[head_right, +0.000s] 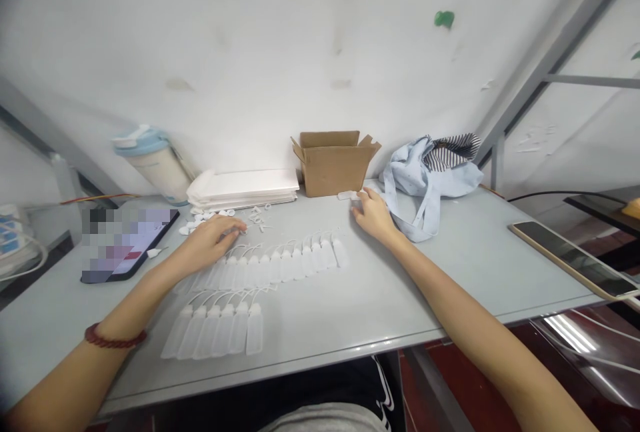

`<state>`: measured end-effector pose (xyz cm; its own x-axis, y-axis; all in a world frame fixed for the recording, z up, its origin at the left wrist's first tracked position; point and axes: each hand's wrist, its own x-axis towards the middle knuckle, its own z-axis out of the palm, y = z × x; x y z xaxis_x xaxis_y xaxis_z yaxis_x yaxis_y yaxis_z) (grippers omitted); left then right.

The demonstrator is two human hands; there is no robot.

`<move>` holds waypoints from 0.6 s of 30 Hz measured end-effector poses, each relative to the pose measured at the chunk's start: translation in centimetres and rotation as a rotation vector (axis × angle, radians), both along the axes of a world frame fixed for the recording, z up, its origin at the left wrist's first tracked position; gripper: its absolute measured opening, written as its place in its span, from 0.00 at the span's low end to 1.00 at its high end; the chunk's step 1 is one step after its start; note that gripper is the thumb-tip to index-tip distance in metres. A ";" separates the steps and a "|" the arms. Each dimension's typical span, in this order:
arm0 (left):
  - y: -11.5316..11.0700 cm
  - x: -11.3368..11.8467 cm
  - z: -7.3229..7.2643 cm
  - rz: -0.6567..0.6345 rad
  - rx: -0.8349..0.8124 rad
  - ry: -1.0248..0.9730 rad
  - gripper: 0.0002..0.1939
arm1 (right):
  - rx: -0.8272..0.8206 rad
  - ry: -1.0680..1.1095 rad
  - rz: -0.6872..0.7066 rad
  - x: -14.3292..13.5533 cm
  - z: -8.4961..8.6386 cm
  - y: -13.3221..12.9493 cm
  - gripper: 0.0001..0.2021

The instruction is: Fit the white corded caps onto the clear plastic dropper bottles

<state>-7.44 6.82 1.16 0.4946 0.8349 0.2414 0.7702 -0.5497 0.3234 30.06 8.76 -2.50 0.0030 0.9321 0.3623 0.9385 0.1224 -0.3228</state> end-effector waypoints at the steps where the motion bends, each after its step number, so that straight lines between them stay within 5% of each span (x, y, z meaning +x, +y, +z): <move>1: 0.0 0.0 -0.1 -0.002 0.004 0.004 0.17 | -0.007 -0.012 -0.029 0.3 0.0 0.0 0.21; 10: 0.0 -0.1 0.1 0.002 0.031 0.039 0.18 | -0.058 -0.063 -0.106 1.7 0.9 -0.3 0.15; 18: 0.0 -0.1 -0.1 0.010 0.032 0.052 0.13 | -0.039 -0.028 0.026 0.9 0.7 -0.6 0.11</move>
